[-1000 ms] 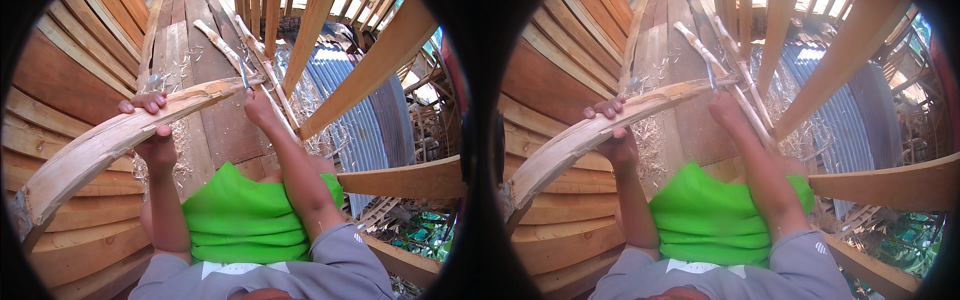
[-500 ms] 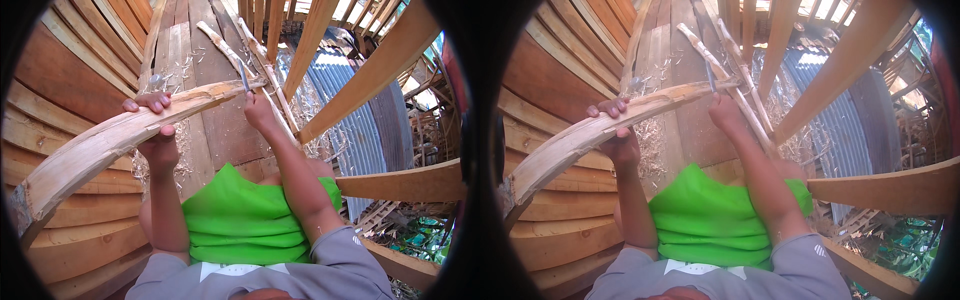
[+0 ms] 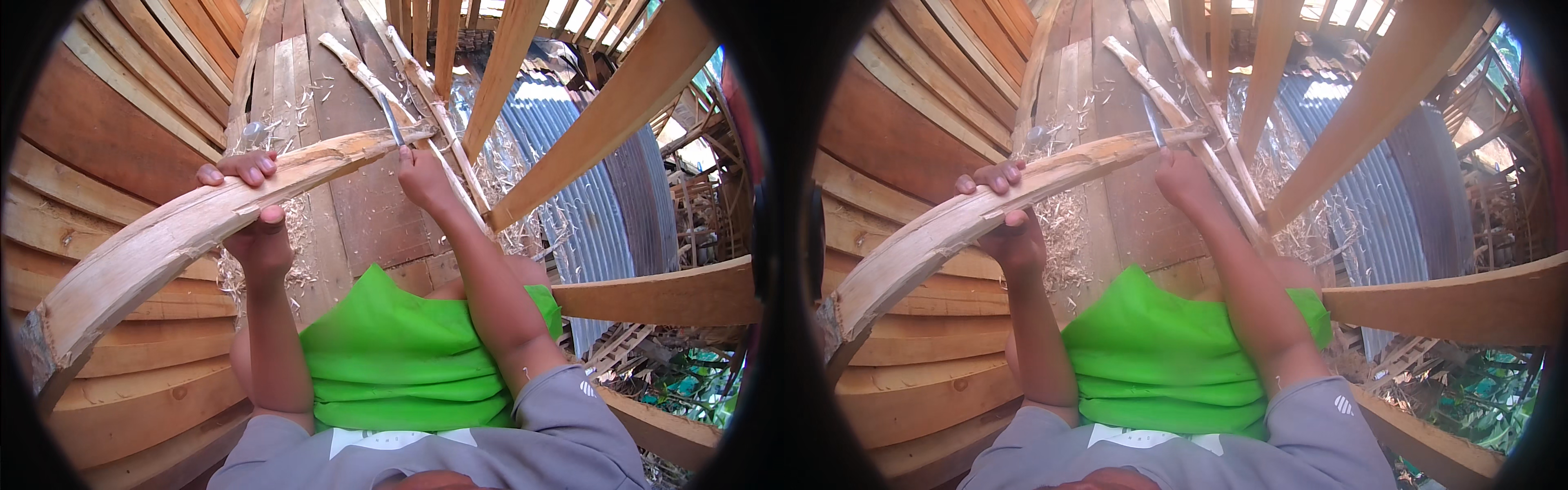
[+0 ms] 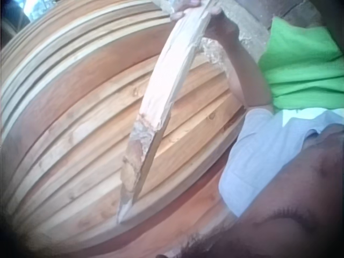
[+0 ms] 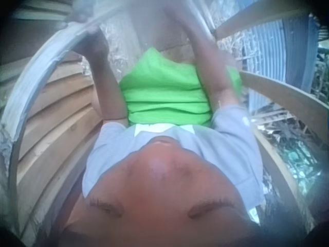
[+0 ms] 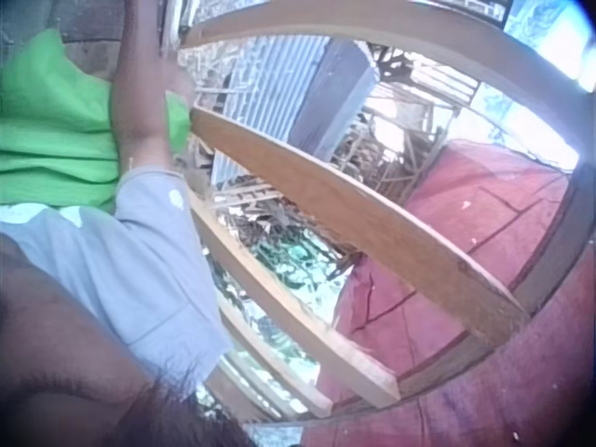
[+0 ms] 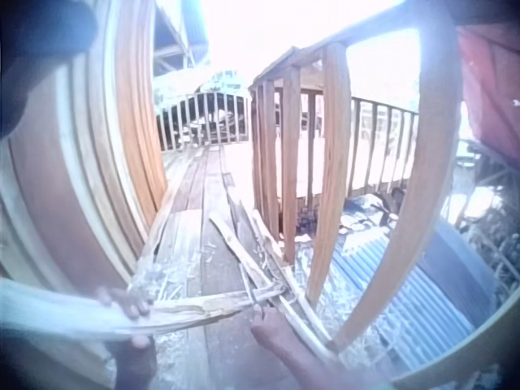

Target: The person is carving a piece of wood using a knife. They hold the wood in their left hand and use the knife in their right hand to shave off thin layers, creating wood shavings on the floor.

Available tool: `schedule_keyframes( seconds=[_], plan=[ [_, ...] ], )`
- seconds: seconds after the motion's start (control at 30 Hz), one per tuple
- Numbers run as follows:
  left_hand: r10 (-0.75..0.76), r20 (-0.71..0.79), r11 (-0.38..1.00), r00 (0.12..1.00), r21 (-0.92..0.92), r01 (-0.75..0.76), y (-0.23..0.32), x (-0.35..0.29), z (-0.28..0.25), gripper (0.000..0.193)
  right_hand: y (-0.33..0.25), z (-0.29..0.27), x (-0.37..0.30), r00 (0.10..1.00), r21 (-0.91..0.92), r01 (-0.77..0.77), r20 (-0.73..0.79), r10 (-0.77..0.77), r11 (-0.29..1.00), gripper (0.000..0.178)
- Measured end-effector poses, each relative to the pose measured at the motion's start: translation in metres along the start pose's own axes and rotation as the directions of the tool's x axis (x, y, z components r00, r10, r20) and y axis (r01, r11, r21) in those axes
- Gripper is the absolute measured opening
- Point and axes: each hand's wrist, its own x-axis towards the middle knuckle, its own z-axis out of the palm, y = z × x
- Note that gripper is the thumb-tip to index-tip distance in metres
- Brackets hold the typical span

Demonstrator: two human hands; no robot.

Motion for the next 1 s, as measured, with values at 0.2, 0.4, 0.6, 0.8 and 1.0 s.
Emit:
schedule_keyframes(
  seconds=[0.2, 0.4, 0.6, 0.8, 1.0],
  plan=[
    [-0.004, -0.003, 1.0, 1.0, -0.011, 0.004, -0.001, -0.001, -0.001, 0.067, -0.004, 0.003, -0.006, 0.997, -0.076, 0.075, -0.031, -0.077, 0.994, 0.047],
    [0.014, 0.013, 1.0, 1.0, -0.023, -0.014, -0.001, 0.0, -0.008, 0.065, -0.019, 0.012, -0.025, 0.974, -0.063, 0.222, -0.028, -0.224, 0.973, 0.049],
    [-0.013, -0.015, 1.0, 1.0, -0.013, 0.013, 0.0, -0.001, -0.003, 0.068, -0.017, 0.019, -0.024, 0.981, -0.071, 0.153, -0.113, -0.161, 0.986, 0.049],
    [-0.018, -0.017, 1.0, 1.0, -0.024, 0.018, -0.001, -0.001, -0.002, 0.068, 0.001, 0.016, -0.007, 0.989, -0.02, 0.081, -0.125, -0.083, 0.997, 0.047],
    [-0.026, -0.023, 0.999, 0.999, -0.024, 0.025, 0.001, -0.002, -0.001, 0.068, -0.016, 0.01, -0.018, 0.994, 0.02, 0.086, -0.072, -0.084, 0.996, 0.049]
  ],
)
